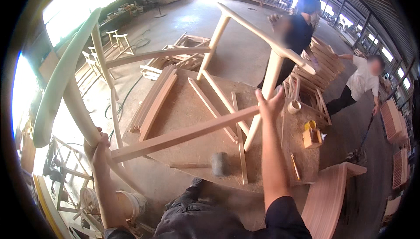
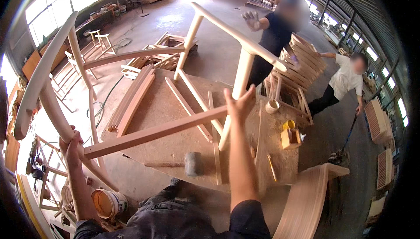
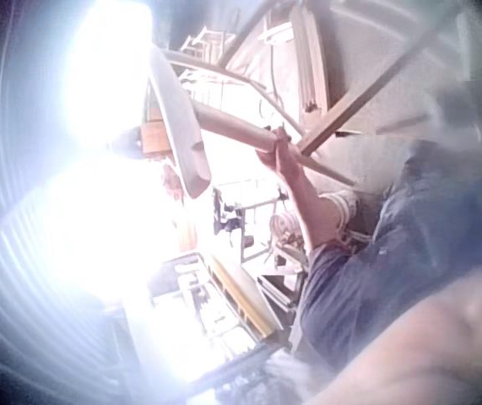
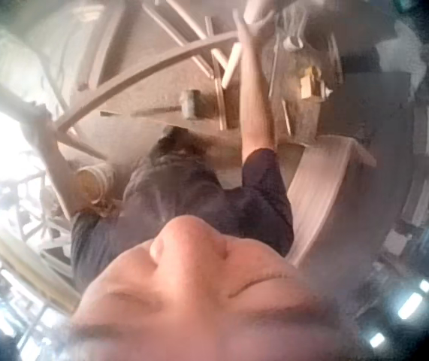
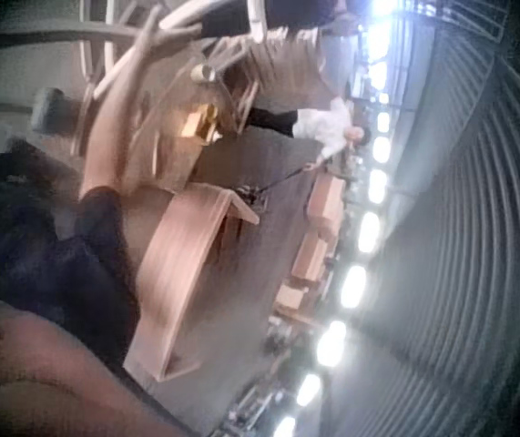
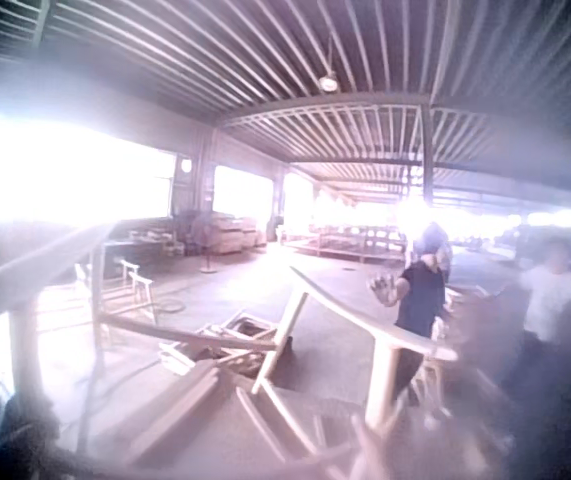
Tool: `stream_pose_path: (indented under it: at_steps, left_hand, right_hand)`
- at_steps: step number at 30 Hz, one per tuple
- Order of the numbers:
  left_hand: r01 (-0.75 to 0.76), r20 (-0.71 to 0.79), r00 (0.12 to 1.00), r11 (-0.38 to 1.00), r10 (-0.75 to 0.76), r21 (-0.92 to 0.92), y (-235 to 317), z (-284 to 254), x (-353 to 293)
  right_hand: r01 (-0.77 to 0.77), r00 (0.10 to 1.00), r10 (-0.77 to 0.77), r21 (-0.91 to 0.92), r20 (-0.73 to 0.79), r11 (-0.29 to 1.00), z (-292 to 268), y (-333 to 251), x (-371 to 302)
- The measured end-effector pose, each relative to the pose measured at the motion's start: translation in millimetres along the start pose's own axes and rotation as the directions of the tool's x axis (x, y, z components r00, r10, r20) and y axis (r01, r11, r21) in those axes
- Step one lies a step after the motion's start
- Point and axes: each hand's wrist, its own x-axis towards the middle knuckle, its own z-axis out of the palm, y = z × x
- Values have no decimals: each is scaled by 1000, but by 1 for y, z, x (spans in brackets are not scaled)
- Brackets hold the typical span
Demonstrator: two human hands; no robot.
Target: The person assembles a wooden chair frame by hand, using a mallet to fit wooden slats into the legs. They then use a large metal bar clamp to secure the joints, tightening it with a wrench. The person also uses a pencil to mark the wood and a chisel to adjust the fit of the components.
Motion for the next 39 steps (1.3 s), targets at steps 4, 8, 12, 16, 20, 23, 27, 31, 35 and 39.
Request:
stream_pose_path:
  at_steps: [4,8,12,16,20,23,27,31,35,39]
  left_hand:
    - [57,-147,988,995,-45,80,-13,-16,26]
    - [-26,-218,975,999,34,40,-44,-46,48]
    - [-54,-176,983,999,53,-4,-38,-47,80]
    - [-27,-90,996,998,22,-52,-58,-56,112]
    - [24,14,1000,987,-22,-157,-77,-19,141]
    - [38,134,991,963,-2,-268,-99,7,168]
    - [54,270,963,973,8,-223,-134,51,197]
    - [92,334,942,959,3,-267,-162,86,201]
    - [116,367,930,948,1,-298,-183,101,190]
    - [136,364,931,957,-36,-255,-211,95,185]
  right_hand:
    - [-424,858,169,485,485,765,40,37,47]
    - [-582,792,145,660,593,476,43,-12,39]
    - [-498,865,206,729,458,470,28,-33,33]
    - [-447,895,275,721,353,529,-21,-52,32]
    - [-311,950,236,676,204,668,-90,-35,23]
    - [-333,931,350,652,109,682,-124,-41,1]
    - [-346,894,448,599,-24,722,-147,-25,-31]
    - [-380,862,502,569,-69,730,-152,-4,-59]
    - [-357,871,481,548,-96,756,-147,-4,-73]
    - [-344,897,437,523,-62,780,-145,2,-84]
